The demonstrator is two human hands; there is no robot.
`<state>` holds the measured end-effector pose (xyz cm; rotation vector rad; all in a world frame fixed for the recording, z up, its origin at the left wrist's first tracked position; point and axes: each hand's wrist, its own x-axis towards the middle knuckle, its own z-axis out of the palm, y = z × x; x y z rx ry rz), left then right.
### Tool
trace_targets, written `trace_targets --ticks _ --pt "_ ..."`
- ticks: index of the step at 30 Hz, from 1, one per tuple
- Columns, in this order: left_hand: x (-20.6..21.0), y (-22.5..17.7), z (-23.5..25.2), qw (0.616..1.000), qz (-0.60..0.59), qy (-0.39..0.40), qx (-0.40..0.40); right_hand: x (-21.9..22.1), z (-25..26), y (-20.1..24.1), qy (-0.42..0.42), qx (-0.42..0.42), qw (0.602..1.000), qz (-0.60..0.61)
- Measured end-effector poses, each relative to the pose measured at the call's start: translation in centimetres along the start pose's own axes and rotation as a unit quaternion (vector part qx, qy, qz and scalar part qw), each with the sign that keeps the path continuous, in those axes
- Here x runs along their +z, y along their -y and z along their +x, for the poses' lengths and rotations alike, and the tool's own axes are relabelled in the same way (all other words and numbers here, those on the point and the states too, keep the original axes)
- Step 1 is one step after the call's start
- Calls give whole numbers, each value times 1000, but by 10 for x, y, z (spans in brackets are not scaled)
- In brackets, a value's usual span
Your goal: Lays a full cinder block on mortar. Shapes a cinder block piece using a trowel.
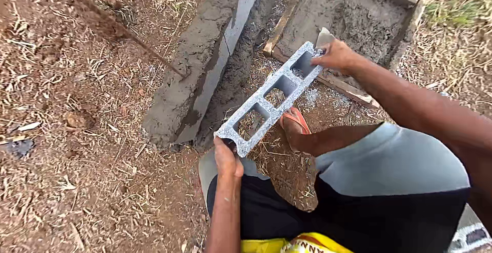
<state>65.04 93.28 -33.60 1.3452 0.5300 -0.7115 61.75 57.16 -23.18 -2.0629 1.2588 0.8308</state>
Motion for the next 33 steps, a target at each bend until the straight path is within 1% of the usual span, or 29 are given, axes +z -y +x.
trace_targets --ticks 1,2,4,6,8,11,13,15,18,22,24,26,29,33 --pt "4 -2 -3 1000 0 16 -4 18 25 -41 -143 -118 981 64" --pt "8 -5 -6 999 -2 36 -4 15 36 -65 -176 -162 965 106" --pt "14 -11 -14 997 -9 75 -6 -8 19 -80 -161 -140 966 144" --pt "17 -22 -24 993 -6 114 -6 -27 -12 -80 -165 -99 969 157" --pt "20 -37 -35 989 4 146 3 -39 -33 -80 -167 -72 967 178" --pt "18 -55 -43 984 10 173 48 -33 -31 -84 -161 -51 962 215" --pt "14 -65 -39 976 22 189 103 -8 -17 -89 -138 -45 954 262" --pt "11 -70 -31 968 34 192 159 21 8 -92 -108 -49 945 306" --pt "4 -76 -18 960 85 172 205 83 49 -94 -45 -49 924 377" --pt "0 -78 0 956 116 154 223 169 90 -85 17 -37 890 454" --pt "-1 -76 7 956 127 154 217 210 107 -81 41 -31 864 502" --pt "1 -75 14 953 150 152 216 242 123 -80 66 -31 841 536" --pt "8 -73 18 944 187 154 225 266 146 -78 92 -22 827 555" --pt "21 -65 17 939 202 147 238 279 174 -75 120 -22 802 584"
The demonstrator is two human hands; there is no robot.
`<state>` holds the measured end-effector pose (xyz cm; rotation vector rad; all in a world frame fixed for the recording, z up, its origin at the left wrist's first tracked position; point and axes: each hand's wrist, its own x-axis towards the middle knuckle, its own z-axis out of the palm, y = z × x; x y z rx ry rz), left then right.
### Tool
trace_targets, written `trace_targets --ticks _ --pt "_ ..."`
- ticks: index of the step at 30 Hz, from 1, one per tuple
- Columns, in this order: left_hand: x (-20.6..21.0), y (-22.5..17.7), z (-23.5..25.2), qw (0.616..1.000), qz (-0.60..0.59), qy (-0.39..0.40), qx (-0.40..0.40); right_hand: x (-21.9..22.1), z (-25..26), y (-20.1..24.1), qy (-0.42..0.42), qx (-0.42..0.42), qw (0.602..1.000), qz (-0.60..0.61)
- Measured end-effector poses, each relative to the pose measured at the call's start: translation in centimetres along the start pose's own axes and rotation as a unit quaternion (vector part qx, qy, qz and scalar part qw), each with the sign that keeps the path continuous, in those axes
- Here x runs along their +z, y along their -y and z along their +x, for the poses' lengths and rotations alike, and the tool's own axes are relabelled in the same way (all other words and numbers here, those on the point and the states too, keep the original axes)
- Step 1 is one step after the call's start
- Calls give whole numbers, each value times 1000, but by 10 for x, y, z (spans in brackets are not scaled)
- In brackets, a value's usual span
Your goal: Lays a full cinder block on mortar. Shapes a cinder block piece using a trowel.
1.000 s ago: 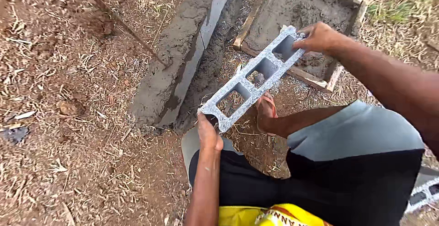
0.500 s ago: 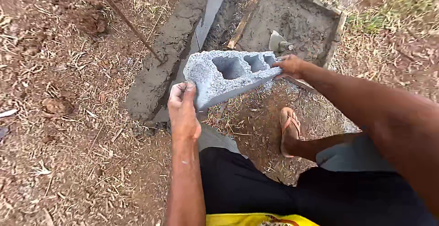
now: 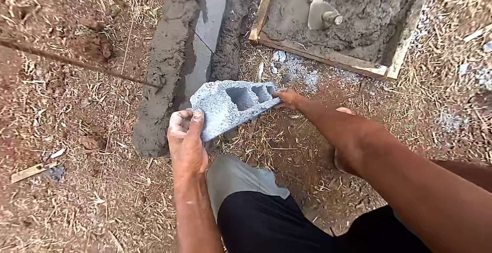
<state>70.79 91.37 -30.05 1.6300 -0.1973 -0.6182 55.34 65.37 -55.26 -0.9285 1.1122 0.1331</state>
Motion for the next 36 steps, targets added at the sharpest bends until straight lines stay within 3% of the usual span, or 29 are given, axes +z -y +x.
trace_targets --ticks 7,14,19,21,24,29,33,36 --pt "43 -22 16 999 50 7 13 -5 16 1 45 22 998 46" --pt "81 -45 25 992 120 38 30 5 12 7 35 37 997 64" --pt "84 -39 26 993 116 13 32 7 17 12 7 57 998 -21" --pt "82 -37 26 994 110 4 26 6 13 25 -16 41 984 -171" --pt "84 -36 23 994 108 6 25 3 1 43 -28 -2 932 -361" --pt "95 -33 16 995 100 19 24 -27 -12 59 -23 -54 926 -374" --pt "92 -33 20 996 91 24 5 -66 -46 96 -119 -142 931 -314" --pt "88 -36 28 992 88 85 -18 -92 -82 135 -270 -237 899 -251"
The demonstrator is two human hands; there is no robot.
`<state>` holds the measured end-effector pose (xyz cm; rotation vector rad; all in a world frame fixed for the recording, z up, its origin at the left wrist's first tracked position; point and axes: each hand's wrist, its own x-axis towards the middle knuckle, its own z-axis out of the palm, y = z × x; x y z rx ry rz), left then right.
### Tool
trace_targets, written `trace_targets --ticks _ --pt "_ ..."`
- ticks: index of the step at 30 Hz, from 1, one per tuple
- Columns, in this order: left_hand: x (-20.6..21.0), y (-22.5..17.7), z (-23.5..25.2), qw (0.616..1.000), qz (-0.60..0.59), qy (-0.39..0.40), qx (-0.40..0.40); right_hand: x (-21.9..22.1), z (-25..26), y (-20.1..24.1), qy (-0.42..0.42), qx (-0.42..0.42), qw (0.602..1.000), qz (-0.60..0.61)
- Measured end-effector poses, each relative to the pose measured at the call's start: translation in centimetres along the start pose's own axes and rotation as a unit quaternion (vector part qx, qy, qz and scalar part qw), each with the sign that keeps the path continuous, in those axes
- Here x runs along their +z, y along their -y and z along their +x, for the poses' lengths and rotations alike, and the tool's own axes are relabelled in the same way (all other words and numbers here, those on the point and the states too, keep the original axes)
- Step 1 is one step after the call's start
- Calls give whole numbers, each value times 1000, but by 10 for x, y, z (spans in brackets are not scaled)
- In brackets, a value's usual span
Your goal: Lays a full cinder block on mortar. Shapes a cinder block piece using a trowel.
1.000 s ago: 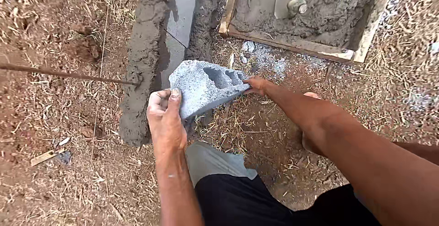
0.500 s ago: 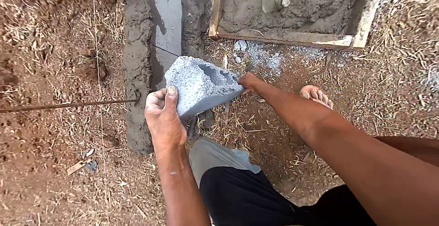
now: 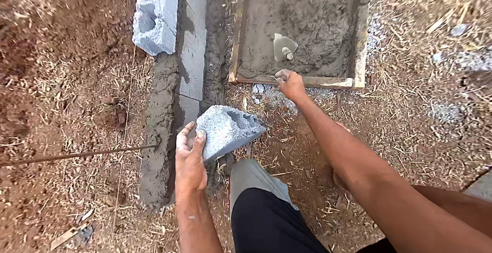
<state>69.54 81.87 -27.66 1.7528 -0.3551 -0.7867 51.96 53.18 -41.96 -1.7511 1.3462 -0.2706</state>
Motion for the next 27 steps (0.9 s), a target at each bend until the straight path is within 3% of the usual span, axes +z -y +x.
trace_targets --ticks 2,5,7,11,14,17,19,21,23,24,27 --pt "-4 -2 1 999 -14 36 -15 -33 4 16 -99 -36 994 -16" --pt "-12 1 -2 996 -60 62 -33 -58 23 32 -150 -57 985 -62" --pt "-15 5 -2 993 -87 72 -36 -59 43 40 -118 -27 988 -100" --pt "-16 10 1 987 -120 104 -32 -38 80 28 24 -22 979 -199" --pt "-13 7 3 984 -134 117 -30 -30 88 20 29 2 977 -213" --pt "-12 5 4 984 -123 123 -34 -41 74 20 -36 48 996 -61" --pt "-12 6 5 983 -121 134 -32 -61 55 25 -73 74 985 139" --pt "-12 6 5 982 -122 144 -30 -88 23 36 -111 82 924 356" --pt "-14 7 3 981 -113 154 -26 -114 -18 41 -106 43 871 478" --pt "-15 7 3 981 -109 159 -23 -124 -41 39 -71 10 867 494" --pt "-16 9 4 980 -104 167 -12 -145 -95 39 89 -80 911 395"
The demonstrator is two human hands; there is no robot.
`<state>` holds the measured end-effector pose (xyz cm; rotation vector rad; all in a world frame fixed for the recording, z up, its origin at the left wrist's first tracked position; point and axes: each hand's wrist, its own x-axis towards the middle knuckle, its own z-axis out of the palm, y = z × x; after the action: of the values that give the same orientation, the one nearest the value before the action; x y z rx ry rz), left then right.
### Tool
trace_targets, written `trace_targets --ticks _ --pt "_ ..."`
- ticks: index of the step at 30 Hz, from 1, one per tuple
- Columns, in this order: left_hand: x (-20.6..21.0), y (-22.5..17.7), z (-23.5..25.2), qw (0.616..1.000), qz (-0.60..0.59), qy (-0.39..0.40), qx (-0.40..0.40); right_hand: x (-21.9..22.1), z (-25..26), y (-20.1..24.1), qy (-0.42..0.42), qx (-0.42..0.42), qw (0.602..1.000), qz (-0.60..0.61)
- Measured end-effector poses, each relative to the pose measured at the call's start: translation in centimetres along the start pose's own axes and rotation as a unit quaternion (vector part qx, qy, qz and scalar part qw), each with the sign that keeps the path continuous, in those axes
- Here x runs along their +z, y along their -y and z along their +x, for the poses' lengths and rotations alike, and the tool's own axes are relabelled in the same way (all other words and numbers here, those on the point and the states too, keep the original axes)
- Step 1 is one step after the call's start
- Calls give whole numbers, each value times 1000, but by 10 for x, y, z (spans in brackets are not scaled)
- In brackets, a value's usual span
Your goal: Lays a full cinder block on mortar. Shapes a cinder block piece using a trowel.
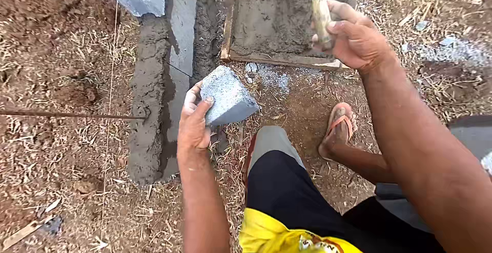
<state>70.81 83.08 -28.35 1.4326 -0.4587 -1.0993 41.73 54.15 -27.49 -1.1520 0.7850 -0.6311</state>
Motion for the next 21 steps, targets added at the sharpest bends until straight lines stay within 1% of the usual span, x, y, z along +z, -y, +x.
trace_targets --ticks 1,2,4,6,7,9,12,15,17,18,20,21 --pt "0 0 1 1000 -2 -1 1 9 -10 8 32 23 998 -45" --pt "-1 -1 1 1000 -6 -2 0 21 -17 15 33 49 994 -87" --pt "2 -5 2 1000 -14 -8 -3 46 -25 17 -18 84 982 -167" --pt "3 -7 6 1000 -22 -9 -5 58 -29 15 -77 94 951 -285" --pt "4 -7 8 1000 -26 -5 -3 57 -31 15 -84 105 931 -338" --pt "1 -4 14 999 -34 3 0 54 -43 19 -70 120 910 -391" --pt "-1 -3 21 998 -54 -6 -6 56 -66 37 -62 98 909 -401" --pt "0 -1 24 998 -61 -1 -9 55 -83 58 -74 27 903 -422" --pt "0 3 24 998 -64 4 -2 54 -81 70 -59 -33 883 -464" --pt "0 4 25 998 -69 4 4 54 -79 74 -48 -43 874 -481" --pt "4 5 26 997 -73 -3 11 50 -75 71 -36 -41 850 -525" --pt "4 5 25 997 -74 -6 12 49 -74 66 -21 -19 833 -553"
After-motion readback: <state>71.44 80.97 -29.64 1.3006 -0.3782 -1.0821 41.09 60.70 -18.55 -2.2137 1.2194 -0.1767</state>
